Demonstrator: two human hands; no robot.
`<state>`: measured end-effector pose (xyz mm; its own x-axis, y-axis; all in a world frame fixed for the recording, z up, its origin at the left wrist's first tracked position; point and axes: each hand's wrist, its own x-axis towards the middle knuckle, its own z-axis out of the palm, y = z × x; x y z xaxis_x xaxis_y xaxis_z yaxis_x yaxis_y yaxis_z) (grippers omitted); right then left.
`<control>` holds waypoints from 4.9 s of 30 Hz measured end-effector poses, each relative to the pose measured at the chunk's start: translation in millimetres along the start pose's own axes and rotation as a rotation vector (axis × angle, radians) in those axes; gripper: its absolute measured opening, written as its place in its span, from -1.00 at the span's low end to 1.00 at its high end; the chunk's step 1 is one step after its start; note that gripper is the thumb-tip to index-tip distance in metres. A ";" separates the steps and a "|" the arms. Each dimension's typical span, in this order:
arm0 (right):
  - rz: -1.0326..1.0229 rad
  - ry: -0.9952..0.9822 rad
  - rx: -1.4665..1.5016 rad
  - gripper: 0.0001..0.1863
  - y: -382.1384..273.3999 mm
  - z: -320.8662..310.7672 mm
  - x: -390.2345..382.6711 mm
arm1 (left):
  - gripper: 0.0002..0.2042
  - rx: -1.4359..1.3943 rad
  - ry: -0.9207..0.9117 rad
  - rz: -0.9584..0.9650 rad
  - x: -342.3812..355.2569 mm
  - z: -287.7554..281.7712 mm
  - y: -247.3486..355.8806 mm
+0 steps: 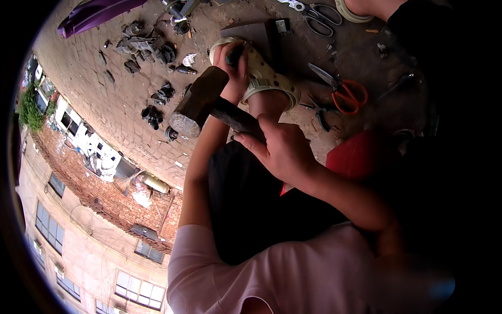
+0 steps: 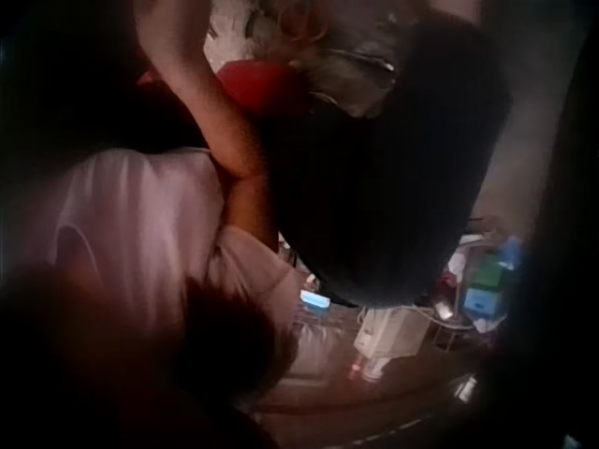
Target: The person sits on the ground and uses a hammer and chisel to work on a beige clog-style shoe. They repeatedly strike the chisel into the shoe, then use pliers to trim a small metal piece before continuing to hammer.
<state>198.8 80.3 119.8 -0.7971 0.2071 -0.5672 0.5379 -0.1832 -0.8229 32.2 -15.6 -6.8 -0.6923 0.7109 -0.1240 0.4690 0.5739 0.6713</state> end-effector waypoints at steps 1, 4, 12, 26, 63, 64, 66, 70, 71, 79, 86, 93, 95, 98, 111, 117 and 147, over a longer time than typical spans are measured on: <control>-0.068 0.042 0.047 -0.59 1.3 4.7 1.9 | -0.78 0.004 -0.004 -0.011 -2.1 -1.0 0.6; -0.075 0.058 0.065 -0.60 -1.6 5.5 3.7 | -0.77 -0.001 0.002 -0.029 -0.7 0.1 2.2; 0.101 0.037 0.131 -0.64 -4.0 -6.1 10.2 | -0.79 0.114 0.032 0.066 -0.2 6.2 -6.2; 0.076 0.120 -0.022 -0.69 10.0 2.3 8.8 | -0.77 0.071 -0.055 0.117 1.7 3.8 -19.1; 0.127 0.067 0.243 -0.70 -11.7 6.7 8.5 | -0.72 0.041 0.044 -0.096 -4.7 4.8 -12.7; 0.122 0.066 0.239 -0.70 -12.0 6.7 8.6 | -0.72 0.045 0.034 -0.106 -3.8 3.9 -12.3; 0.111 0.062 0.231 -0.70 -12.3 6.0 8.1 | -0.72 0.048 0.017 -0.120 -1.8 2.0 -11.0; 0.078 0.028 0.110 -0.60 -12.4 2.5 7.3 | -0.80 0.049 0.002 -0.046 0.6 -3.6 -5.6; 0.049 0.040 0.091 -0.59 -12.8 3.4 6.3 | -0.77 0.071 0.005 -0.041 -1.0 -4.2 -0.6; 0.099 0.102 0.065 -0.66 -5.6 -6.7 22.3 | -0.77 -0.032 -0.025 0.111 -2.2 -1.7 -8.9; 0.004 0.023 -0.013 -0.64 -5.6 -2.5 10.8 | -0.77 -0.043 0.069 -0.053 -3.2 4.0 -0.4; 0.023 0.104 0.059 -0.66 2.7 2.0 19.1 | -0.82 0.043 0.081 0.051 -5.0 3.6 -7.4; 0.065 0.070 0.118 -0.58 -0.2 -1.0 20.0 | -0.83 -0.021 0.140 0.002 -2.1 4.9 -3.4; 0.065 0.045 0.085 -0.59 -3.5 -4.6 18.8 | -0.84 0.023 0.120 0.145 0.6 0.7 4.7; 0.069 -0.003 0.124 -0.66 -18.3 -5.8 8.9 | -0.83 0.076 0.048 -0.041 3.2 -2.2 13.6; -0.164 0.047 0.016 -0.62 -26.7 -9.7 -1.1 | -0.82 0.065 0.027 -0.021 1.6 -0.1 2.5; 0.074 0.090 0.206 -0.71 -13.8 -10.3 15.9 | -0.83 0.053 0.058 0.087 -1.1 5.0 -9.6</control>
<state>181.5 96.1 121.8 -0.7247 0.2693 -0.6343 0.5191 -0.3919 -0.7596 31.2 -19.9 -16.8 -0.6774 0.7352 -0.0234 0.5562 0.5328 0.6378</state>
